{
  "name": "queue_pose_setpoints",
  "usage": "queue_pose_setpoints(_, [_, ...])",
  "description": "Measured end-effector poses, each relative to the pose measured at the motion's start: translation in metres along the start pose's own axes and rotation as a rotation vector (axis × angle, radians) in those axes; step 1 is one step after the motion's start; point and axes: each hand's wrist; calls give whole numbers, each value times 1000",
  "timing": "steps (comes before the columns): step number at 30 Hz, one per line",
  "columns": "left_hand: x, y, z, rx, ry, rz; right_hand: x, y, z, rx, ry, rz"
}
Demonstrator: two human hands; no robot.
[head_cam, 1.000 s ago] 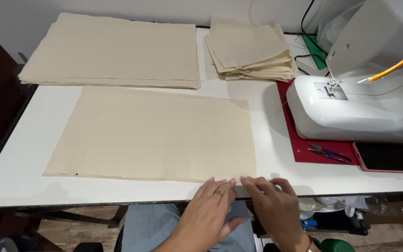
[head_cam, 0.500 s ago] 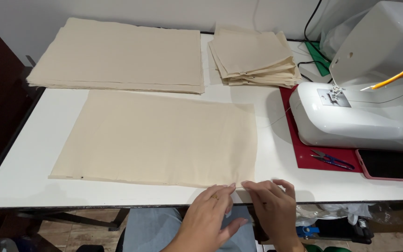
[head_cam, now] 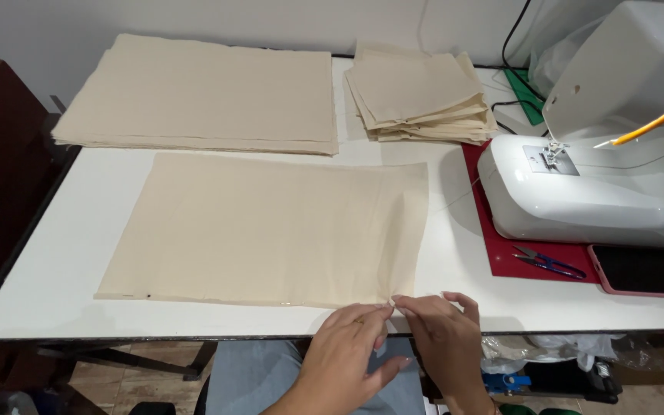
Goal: Pinning two pieces of light-colored fabric together along the edges in preparation for sewing
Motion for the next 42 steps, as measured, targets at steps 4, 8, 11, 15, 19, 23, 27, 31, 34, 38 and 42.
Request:
queue_pose_setpoints(4, [3, -3, 0, 40, 17, 10, -3, -5, 7, -30, 22, -23])
queue_pose_setpoints(8, [-1, -6, 1, 111, 84, 48, -13, -10, 24, 30, -7, -62])
queue_pose_setpoints(11, [-1, -10, -2, 150, 181, 65, -28, -7, 36, 18, -141, -86])
queue_pose_setpoints(15, [-4, -19, -6, 132, 310, 45, -42, -8, 47, -73, -104, -247])
queue_pose_setpoints(19, [-10, -21, -6, 102, 310, 39, -49, -5, 37, -54, -174, -284])
queue_pose_setpoints(23, [-27, -18, -8, 27, 273, -52, -45, -1, 51, -4, -190, -303])
queue_pose_setpoints(27, [-86, -26, -41, -197, 318, 311, -50, 12, 69, 108, -169, -248])
queue_pose_setpoints(31, [-171, -55, -75, -374, 690, 242, -52, 29, 59, 479, -391, -238])
queue_pose_setpoints(34, [-211, -80, -93, -696, 519, -110, -47, 48, 40, 684, -510, -446])
queue_pose_setpoints(38, [-222, -125, -110, -588, 346, -246, -44, 67, 23, 770, -294, -582])
queue_pose_setpoints(42, [-216, -156, -114, -353, 364, -356, -66, 108, -2, 891, -238, -563])
Point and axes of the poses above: each hand's wrist, its own y-axis towards the middle knuckle, its own x-axis out of the palm, z = x × y, and after that the axes turned 15 degrees about x, right-handed
